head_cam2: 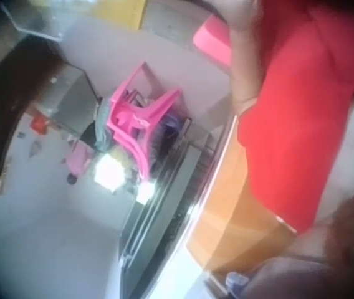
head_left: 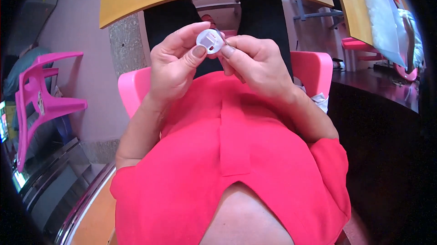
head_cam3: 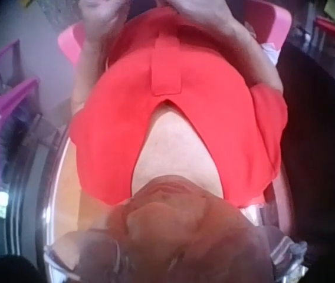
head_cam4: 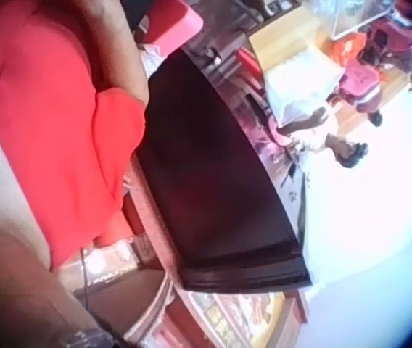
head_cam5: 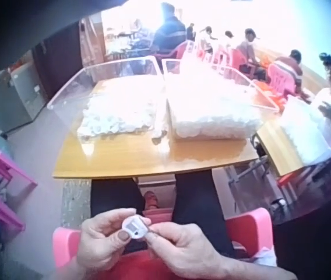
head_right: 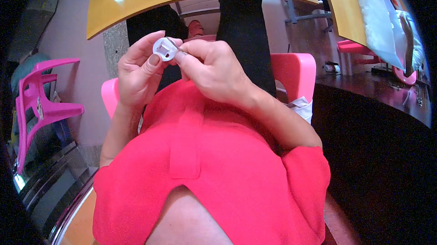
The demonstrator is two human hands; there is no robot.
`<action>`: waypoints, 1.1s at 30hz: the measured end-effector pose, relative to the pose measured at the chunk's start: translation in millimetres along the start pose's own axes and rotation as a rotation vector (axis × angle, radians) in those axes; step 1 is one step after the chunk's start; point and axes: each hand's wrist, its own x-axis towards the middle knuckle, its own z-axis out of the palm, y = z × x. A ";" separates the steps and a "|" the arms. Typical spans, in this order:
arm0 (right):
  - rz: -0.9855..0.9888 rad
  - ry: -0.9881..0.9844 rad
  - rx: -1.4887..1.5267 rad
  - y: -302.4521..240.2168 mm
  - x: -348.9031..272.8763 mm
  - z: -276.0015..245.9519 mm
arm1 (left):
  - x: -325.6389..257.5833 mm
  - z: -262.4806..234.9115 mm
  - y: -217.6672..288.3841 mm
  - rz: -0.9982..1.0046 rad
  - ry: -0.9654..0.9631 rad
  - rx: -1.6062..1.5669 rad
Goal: The person picks up a white plastic component and uses a thin metal tool to manipulate a small piece inside it before placing it on the table. This process is repeated with several more components.
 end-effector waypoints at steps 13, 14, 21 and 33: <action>-0.616 0.012 -0.660 14.9 -3.8 -6.2 | -3.3 -12.1 8.3 -0.030 -0.033 -0.049; -0.605 0.004 -0.695 15.0 -4.0 -6.1 | -2.9 -9.4 9.7 -0.023 -0.028 -0.060; -0.599 -0.004 -0.765 15.9 -2.7 -5.8 | -3.9 -12.7 8.4 -0.011 -0.053 0.032; -0.625 0.001 -0.729 15.5 -0.2 -7.4 | -3.9 -10.7 7.1 -0.036 -0.035 -0.014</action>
